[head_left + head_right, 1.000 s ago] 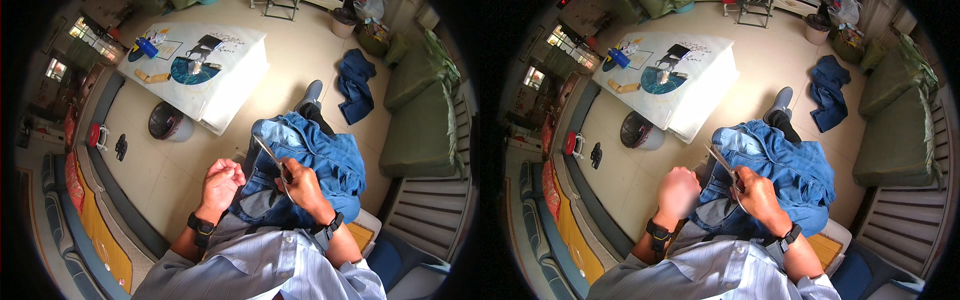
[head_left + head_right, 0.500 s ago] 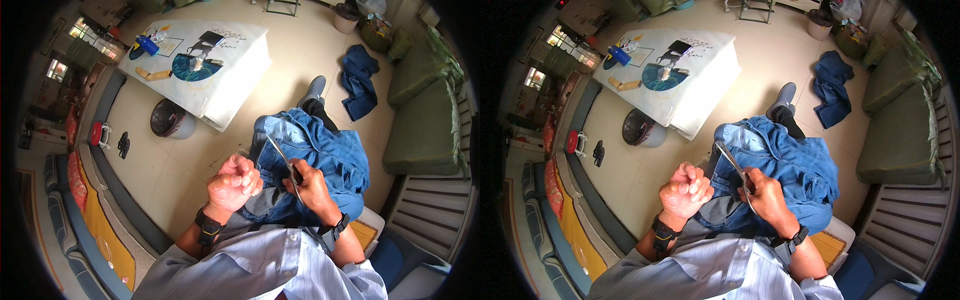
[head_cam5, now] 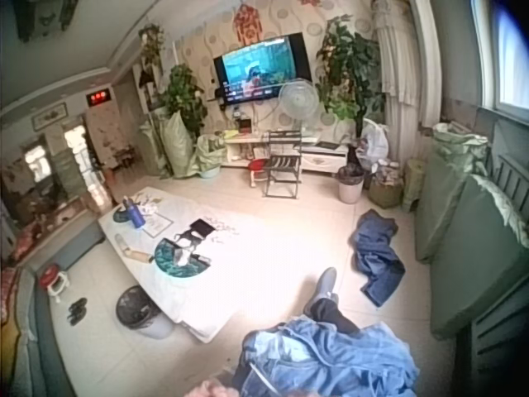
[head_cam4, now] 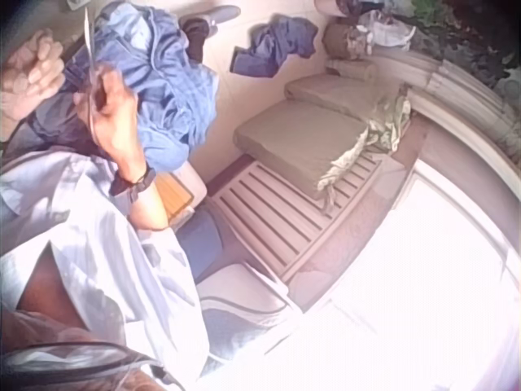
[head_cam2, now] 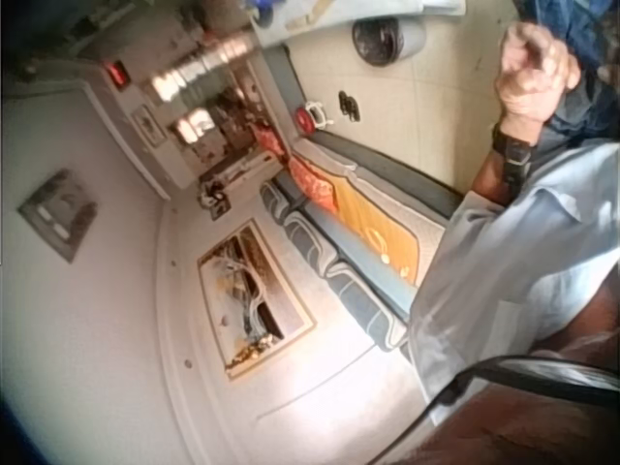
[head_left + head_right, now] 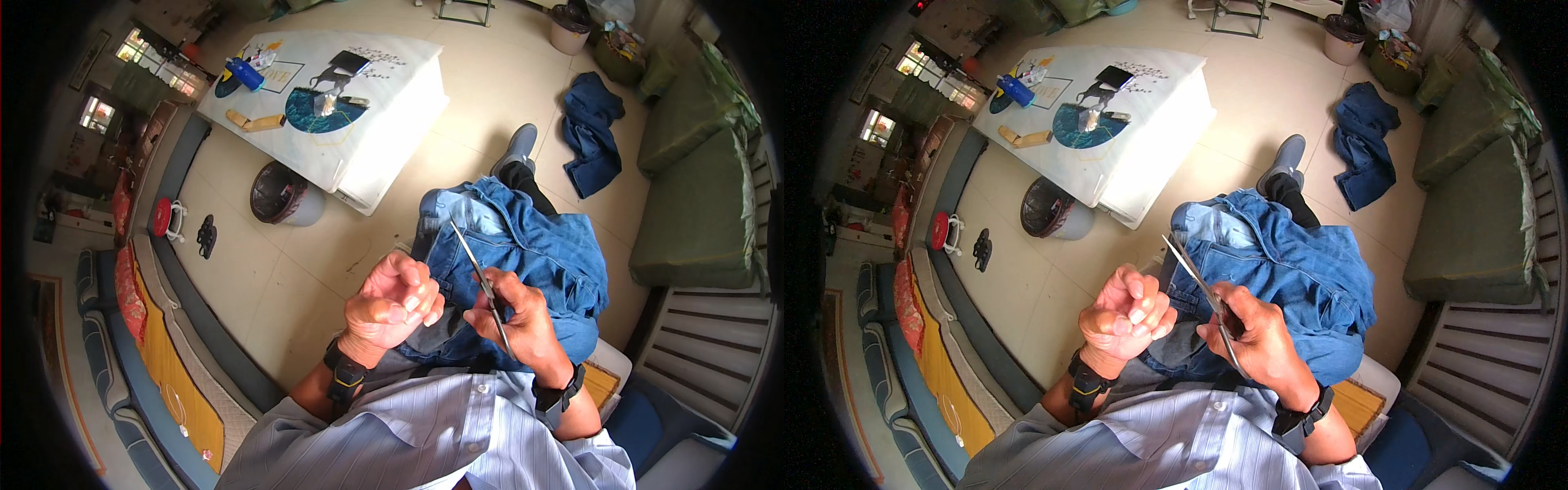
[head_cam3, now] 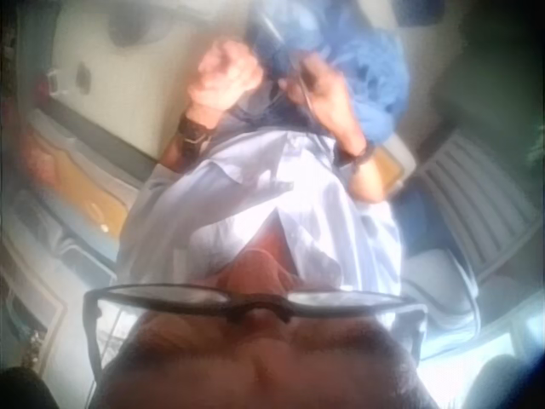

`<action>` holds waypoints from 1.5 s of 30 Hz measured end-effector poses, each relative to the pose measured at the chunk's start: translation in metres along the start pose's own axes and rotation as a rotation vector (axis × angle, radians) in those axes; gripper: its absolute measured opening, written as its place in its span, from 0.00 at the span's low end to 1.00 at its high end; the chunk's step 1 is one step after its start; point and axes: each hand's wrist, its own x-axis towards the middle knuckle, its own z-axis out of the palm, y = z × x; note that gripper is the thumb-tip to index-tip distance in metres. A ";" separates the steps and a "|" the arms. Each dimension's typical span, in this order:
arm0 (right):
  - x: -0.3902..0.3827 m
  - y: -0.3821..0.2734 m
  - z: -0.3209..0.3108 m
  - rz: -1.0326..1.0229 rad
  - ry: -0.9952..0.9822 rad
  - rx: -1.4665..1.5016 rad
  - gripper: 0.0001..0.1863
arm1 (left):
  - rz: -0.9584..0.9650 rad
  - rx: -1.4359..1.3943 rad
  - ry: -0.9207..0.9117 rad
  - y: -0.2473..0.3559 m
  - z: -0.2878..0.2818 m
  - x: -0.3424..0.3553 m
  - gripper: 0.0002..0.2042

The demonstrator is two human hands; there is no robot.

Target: The person picks up a pair of blue jeans and uses scissors to cut loose threads and small fabric pieces from the waistband and seams. The person repeatedly snips threads along the top edge of the jeans while holding them in place.

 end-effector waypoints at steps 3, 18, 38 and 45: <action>-0.002 -0.002 -0.001 -0.013 -0.012 -0.012 0.27 | -0.018 -0.006 -0.017 0.001 0.001 0.001 0.21; -0.012 0.004 0.003 0.060 -0.079 0.071 0.24 | -0.048 -0.037 -0.010 0.001 0.004 0.000 0.20; -0.016 0.003 0.006 0.082 -0.099 0.085 0.25 | -0.051 -0.016 -0.006 -0.003 0.001 -0.002 0.20; -0.028 -0.018 -0.002 0.233 -0.374 0.446 0.26 | 0.041 0.115 0.116 -0.008 0.004 -0.007 0.19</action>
